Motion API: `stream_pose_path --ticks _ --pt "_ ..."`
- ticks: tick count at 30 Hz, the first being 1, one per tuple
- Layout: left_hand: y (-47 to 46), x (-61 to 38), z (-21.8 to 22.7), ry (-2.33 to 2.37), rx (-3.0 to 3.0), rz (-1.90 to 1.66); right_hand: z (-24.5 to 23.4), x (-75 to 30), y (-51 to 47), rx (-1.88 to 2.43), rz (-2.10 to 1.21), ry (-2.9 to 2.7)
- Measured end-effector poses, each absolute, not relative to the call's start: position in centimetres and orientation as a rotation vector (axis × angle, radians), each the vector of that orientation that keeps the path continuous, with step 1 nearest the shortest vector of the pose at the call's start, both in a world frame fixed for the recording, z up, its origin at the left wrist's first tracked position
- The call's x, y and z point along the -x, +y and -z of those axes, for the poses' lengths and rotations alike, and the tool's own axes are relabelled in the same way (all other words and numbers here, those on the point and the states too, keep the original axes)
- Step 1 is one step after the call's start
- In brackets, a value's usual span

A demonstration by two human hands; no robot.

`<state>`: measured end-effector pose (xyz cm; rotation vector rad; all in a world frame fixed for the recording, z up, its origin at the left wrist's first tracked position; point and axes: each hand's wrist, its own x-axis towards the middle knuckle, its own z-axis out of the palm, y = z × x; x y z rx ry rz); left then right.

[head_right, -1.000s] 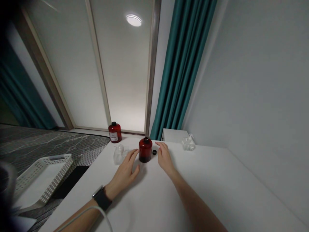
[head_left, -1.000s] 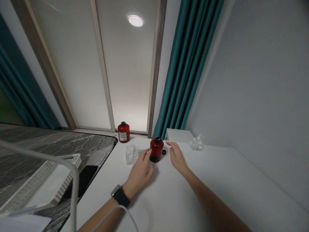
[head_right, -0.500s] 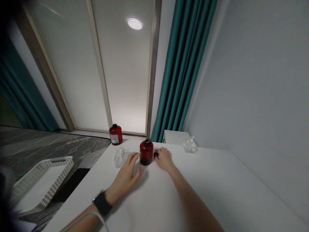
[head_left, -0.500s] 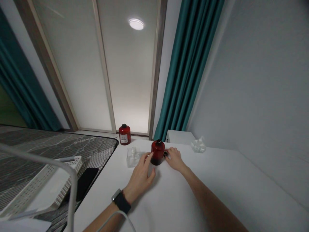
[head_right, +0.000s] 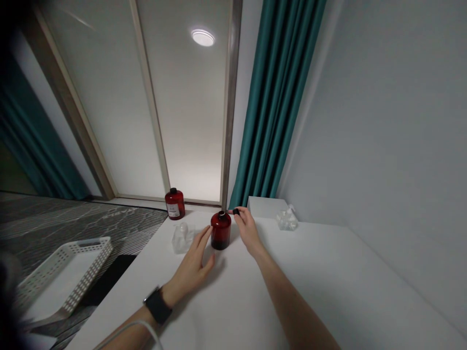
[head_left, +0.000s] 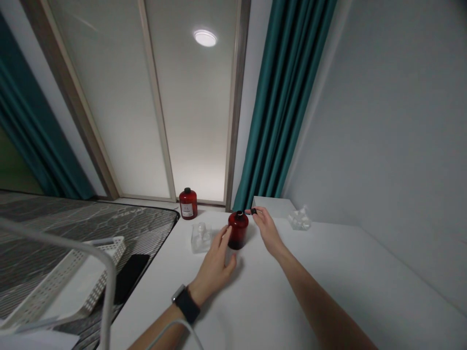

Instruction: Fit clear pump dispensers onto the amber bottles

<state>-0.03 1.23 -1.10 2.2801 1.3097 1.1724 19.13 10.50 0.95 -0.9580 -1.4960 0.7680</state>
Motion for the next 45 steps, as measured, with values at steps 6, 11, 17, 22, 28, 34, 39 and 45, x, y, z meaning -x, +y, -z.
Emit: stream_pose_path --ticks 6,11,17,22,28,34,39,45 --pt "1.8 -0.1 1.9 1.229 -2.244 -1.133 -1.7 -18.3 9.2 0.89 -0.826 -1.489" --pt "1.8 -0.1 1.7 1.178 -2.206 -1.222 -1.6 -18.8 8.1 0.921 -0.792 -1.501" --pt "1.1 0.0 0.7 1.177 -2.148 -1.246 -2.0 -19.8 5.0 0.966 -0.723 -1.534" --pt "0.7 -0.2 0.0 1.155 -2.13 -1.27 -1.9 -20.3 2.1 0.963 -0.668 -1.589" --pt "0.5 -0.9 0.3 1.1 -2.009 -1.239 -1.5 -21.1 0.1 0.989 -0.537 -1.63" --pt "0.3 -1.0 0.5 1.063 -1.935 -1.188 -1.7 -21.5 -0.9 0.891 -0.598 -1.653" --pt "0.0 -1.3 0.7 1.008 -1.918 -1.169 -1.6 -21.3 -1.0 0.796 -0.626 -1.576" --pt "-0.3 -0.8 0.7 0.901 -2.109 -1.135 -1.5 -21.2 -0.9 0.813 -0.416 -1.52"
